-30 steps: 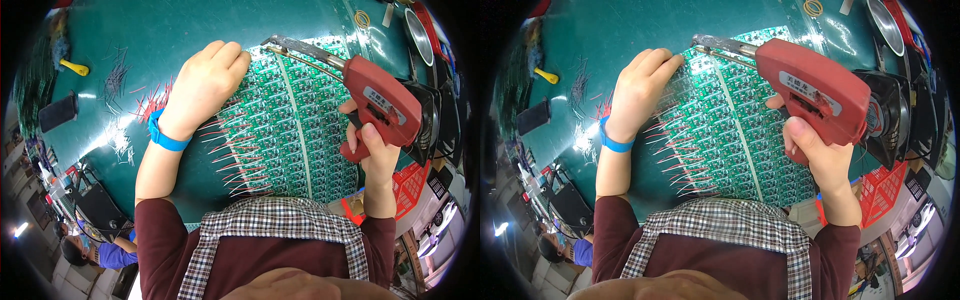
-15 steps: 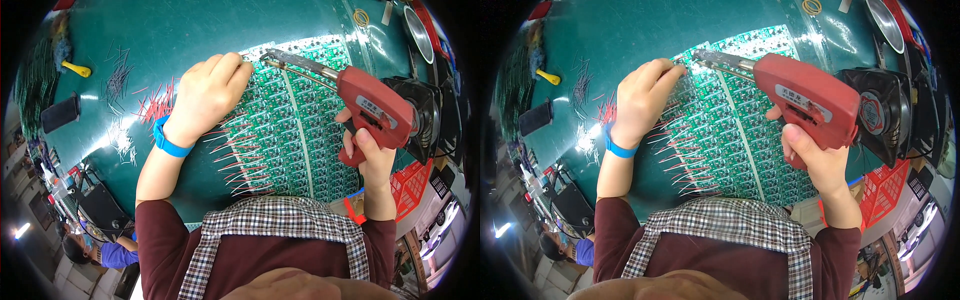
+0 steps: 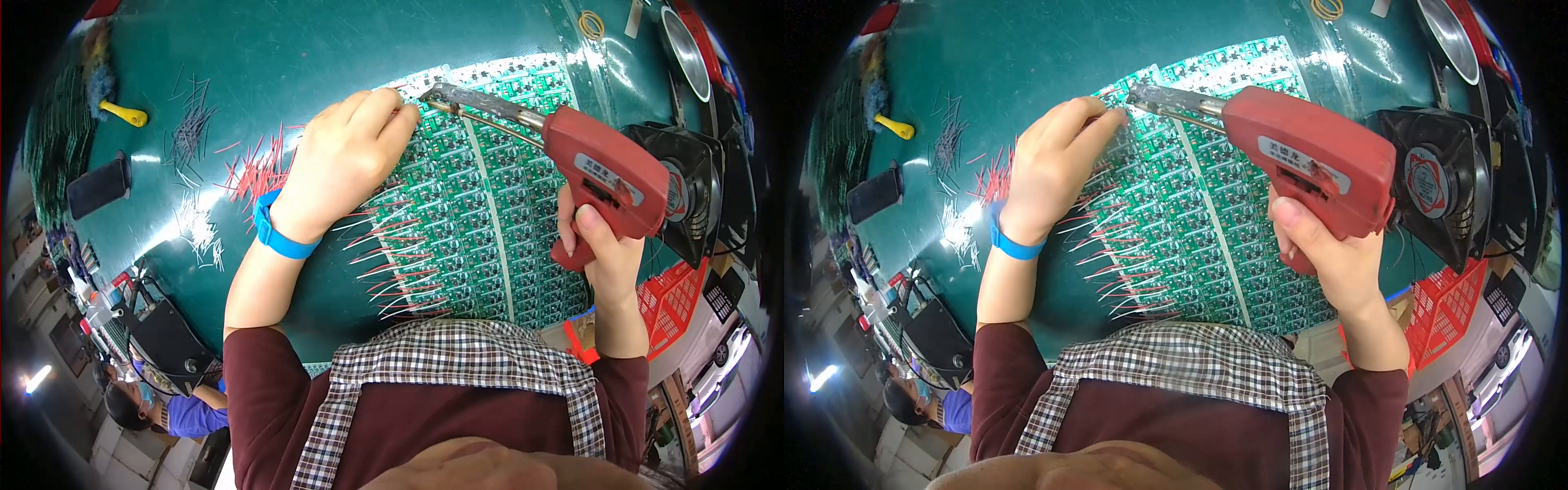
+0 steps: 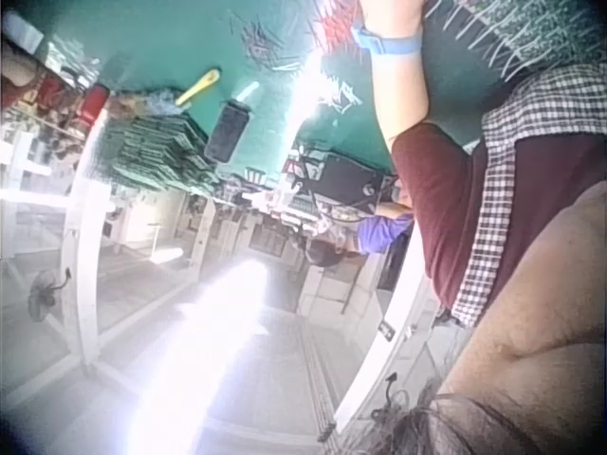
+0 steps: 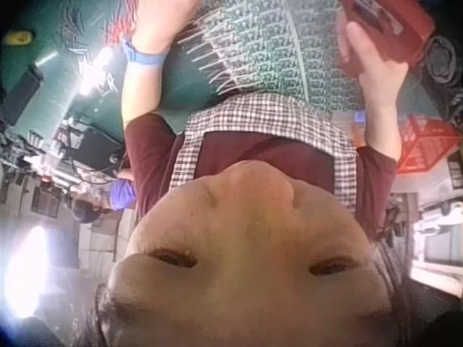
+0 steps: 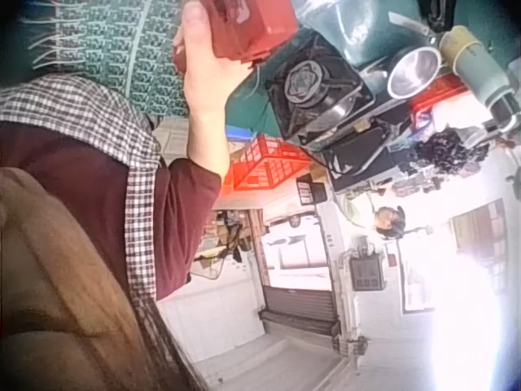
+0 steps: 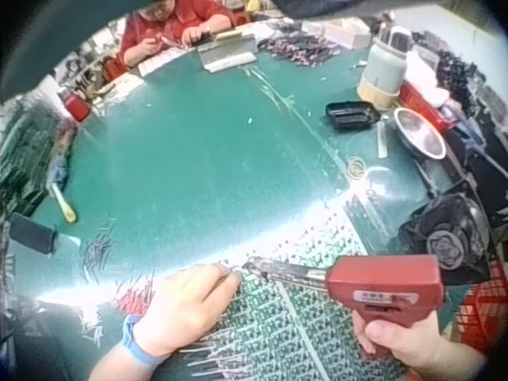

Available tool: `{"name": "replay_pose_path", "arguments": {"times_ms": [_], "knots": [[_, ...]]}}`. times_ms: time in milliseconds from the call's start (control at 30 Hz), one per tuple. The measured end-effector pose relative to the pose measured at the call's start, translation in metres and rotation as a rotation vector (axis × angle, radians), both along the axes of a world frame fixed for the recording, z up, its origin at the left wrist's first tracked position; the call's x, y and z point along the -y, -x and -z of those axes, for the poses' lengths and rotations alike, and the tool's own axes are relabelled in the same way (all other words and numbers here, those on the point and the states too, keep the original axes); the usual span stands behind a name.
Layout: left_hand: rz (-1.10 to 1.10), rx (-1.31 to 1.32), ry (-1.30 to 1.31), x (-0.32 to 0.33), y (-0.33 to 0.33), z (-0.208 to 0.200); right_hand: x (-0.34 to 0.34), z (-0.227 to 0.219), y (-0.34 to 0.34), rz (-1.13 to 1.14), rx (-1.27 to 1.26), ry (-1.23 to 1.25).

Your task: The person solders wires onto circuit board panels using a soldering iron, picking up wires from the workbench by hand and attaching them to the boards.

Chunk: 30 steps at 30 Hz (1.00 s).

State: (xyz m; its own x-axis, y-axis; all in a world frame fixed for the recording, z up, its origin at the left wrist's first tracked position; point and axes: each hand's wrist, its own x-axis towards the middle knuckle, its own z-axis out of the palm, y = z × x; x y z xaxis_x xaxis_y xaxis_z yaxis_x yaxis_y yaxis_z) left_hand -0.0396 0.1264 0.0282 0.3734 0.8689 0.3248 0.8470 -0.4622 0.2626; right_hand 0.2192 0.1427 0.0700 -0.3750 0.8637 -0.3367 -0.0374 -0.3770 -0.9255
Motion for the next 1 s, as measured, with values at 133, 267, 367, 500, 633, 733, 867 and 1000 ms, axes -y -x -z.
{"name": "replay_pose_path", "arguments": {"times_ms": [133, 267, 367, 500, 633, 733, 867, 1000], "knots": [[-0.016, -0.035, 0.021, 0.001, -0.003, -0.003, 0.002, 0.000, -0.001, 0.010, 0.014, 0.024], [-0.027, -0.053, 0.043, 0.002, -0.004, -0.005, 0.002, 0.001, -0.004, 0.009, 0.049, 0.031], [-0.038, -0.064, 0.047, 0.001, -0.005, -0.005, 0.000, -0.004, -0.003, 0.004, 0.035, 0.010], [-0.019, -0.066, 0.016, -0.001, -0.009, -0.005, 0.006, -0.014, -0.015, 0.030, -0.001, -0.112], [-0.014, -0.044, 0.045, 0.001, -0.013, -0.006, 0.019, -0.022, -0.038, 0.106, 0.011, -0.181], [-0.009, -0.056, 0.002, 0.001, -0.016, -0.004, 0.032, -0.036, -0.064, 0.319, -0.020, -0.376], [-0.023, 0.081, 0.012, -0.001, -0.020, -0.002, 0.052, -0.057, -0.108, 0.661, 0.220, -0.753], [-0.055, 0.098, -0.069, -0.002, -0.025, -0.002, 0.072, -0.048, -0.145, 0.874, 0.511, -0.892]]}}
